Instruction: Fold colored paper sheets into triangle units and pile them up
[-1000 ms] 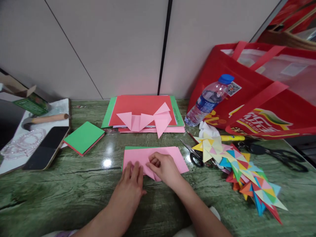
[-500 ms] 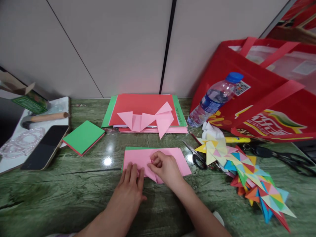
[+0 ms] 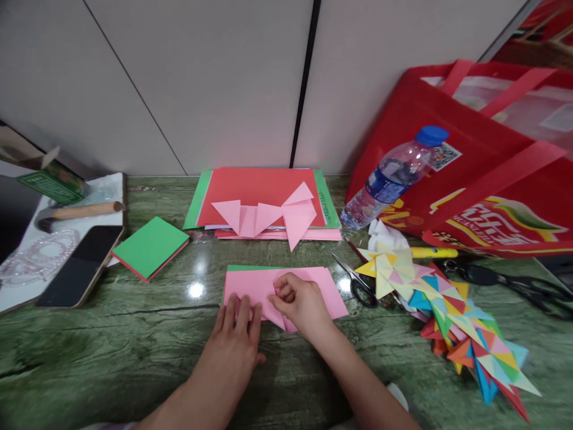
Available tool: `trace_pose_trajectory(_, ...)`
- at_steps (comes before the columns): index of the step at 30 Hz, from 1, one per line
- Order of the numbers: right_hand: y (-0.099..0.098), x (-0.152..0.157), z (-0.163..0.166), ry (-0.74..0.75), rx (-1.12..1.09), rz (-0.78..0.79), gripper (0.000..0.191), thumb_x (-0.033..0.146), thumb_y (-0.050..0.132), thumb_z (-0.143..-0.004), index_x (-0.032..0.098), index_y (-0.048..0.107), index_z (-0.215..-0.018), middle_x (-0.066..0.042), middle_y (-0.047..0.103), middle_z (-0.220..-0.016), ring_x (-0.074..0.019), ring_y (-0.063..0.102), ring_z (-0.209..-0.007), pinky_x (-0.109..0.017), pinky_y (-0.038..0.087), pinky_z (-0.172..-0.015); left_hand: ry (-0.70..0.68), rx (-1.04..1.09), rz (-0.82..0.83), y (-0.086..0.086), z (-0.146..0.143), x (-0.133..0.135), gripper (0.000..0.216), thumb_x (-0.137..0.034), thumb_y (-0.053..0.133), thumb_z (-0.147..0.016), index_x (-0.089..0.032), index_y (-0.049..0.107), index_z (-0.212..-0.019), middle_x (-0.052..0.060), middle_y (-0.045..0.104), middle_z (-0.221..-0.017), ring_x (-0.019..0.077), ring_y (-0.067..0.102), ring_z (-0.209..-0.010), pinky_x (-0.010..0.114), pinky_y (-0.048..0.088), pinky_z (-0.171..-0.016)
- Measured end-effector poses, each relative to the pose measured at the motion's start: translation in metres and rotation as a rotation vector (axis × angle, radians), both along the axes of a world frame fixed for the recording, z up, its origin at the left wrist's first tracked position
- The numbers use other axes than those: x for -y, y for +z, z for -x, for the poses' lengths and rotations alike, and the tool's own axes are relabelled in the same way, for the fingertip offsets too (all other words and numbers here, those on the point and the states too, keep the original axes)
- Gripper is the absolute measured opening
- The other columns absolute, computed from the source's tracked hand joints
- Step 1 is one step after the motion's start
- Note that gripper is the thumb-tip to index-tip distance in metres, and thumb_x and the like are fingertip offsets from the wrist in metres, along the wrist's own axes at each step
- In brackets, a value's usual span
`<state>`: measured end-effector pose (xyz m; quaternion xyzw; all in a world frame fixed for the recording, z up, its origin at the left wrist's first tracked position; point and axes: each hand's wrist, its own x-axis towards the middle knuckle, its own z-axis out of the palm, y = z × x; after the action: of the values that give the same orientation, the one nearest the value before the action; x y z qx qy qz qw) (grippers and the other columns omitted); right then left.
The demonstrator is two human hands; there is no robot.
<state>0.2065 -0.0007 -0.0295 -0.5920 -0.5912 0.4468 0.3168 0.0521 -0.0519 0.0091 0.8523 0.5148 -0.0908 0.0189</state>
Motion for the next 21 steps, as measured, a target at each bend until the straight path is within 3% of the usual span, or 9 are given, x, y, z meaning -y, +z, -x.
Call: trace_pose_trajectory(21, 0.0078, 0.0024, 0.0023, -0.04, 0.138, -0.035, 0.026, 0.045, 0.066, -0.068, 0.02, 0.06, -0.076, -0.001, 0.062, -0.058, -0.0155, 0.06, -0.052, -0.026, 0.05, -0.052, -0.016, -0.008, 0.01, -0.0015, 0.0022, -0.0005, 0.049, -0.024, 0.059, -0.081, -0.012, 0.05, -0.128, 0.023, 0.051, -0.129, 0.0384, 0.046, -0.121, 0.051, 0.047, -0.09)
